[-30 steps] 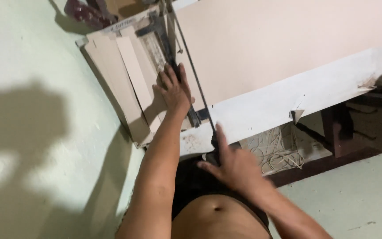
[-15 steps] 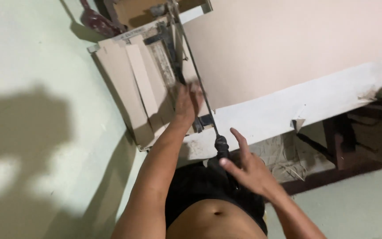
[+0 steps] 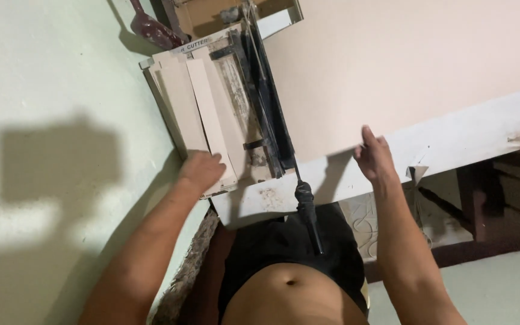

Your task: Using a manual paper cutter to cut sheets of cardboard to size

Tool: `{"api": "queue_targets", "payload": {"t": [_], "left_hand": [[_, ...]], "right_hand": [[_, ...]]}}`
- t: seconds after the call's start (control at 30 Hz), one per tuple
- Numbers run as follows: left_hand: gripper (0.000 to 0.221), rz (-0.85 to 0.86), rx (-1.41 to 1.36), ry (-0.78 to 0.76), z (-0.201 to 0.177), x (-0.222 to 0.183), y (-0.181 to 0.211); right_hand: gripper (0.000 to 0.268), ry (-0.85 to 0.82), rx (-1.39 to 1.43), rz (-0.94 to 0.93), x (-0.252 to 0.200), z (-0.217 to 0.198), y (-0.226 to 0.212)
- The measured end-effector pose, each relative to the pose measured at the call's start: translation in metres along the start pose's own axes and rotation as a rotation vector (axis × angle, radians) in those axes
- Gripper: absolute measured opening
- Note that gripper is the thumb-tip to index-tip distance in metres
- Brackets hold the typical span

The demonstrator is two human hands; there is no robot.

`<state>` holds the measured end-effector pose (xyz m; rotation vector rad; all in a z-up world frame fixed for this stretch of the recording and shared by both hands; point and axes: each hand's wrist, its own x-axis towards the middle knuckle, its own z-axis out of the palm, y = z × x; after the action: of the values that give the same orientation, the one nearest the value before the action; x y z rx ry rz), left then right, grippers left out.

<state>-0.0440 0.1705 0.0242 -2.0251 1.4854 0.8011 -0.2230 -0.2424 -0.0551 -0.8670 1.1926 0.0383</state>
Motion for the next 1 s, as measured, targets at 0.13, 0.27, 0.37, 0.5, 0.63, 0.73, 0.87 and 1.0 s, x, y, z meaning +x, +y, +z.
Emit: {"api": "queue_targets", "payload": {"t": [0.13, 0.27, 0.37, 0.5, 0.63, 0.73, 0.87, 1.0], "left_hand": [[0.025, 0.014, -0.063, 0.036, -0.029, -0.014, -0.019], [0.048, -0.164, -0.523, 0.277, -0.072, 0.023, -0.009], [0.077, -0.407, -0.861, 0.185, -0.123, 0.059, -0.001], [0.086, -0.531, -0.920, 0.050, -0.122, 0.108, 0.013], [0.116, -0.577, -0.836, -0.090, -0.095, 0.141, 0.023], [0.116, -0.596, -0.787, -0.115, -0.094, 0.145, 0.026], [0.115, -0.618, -0.733, -0.132, -0.083, 0.154, 0.029], [0.127, -0.605, -0.860, -0.088, -0.097, 0.148, 0.025]], "right_hand": [[0.034, -0.067, -0.129, -0.002, -0.032, 0.000, 0.012], [0.039, -0.161, -0.290, -0.046, -0.021, 0.031, 0.018], [0.035, -0.147, -0.316, -0.058, -0.022, 0.038, 0.010], [0.032, -0.113, -0.370, -0.044, -0.015, 0.038, 0.014], [0.049, -0.134, -0.936, 0.089, -0.014, 0.045, 0.003], [0.042, -0.196, -1.364, 0.045, -0.122, 0.108, -0.057], [0.093, -0.421, -1.614, 0.010, -0.256, 0.166, -0.083], [0.064, -0.286, -1.775, -0.079, -0.154, 0.100, 0.069]]}}
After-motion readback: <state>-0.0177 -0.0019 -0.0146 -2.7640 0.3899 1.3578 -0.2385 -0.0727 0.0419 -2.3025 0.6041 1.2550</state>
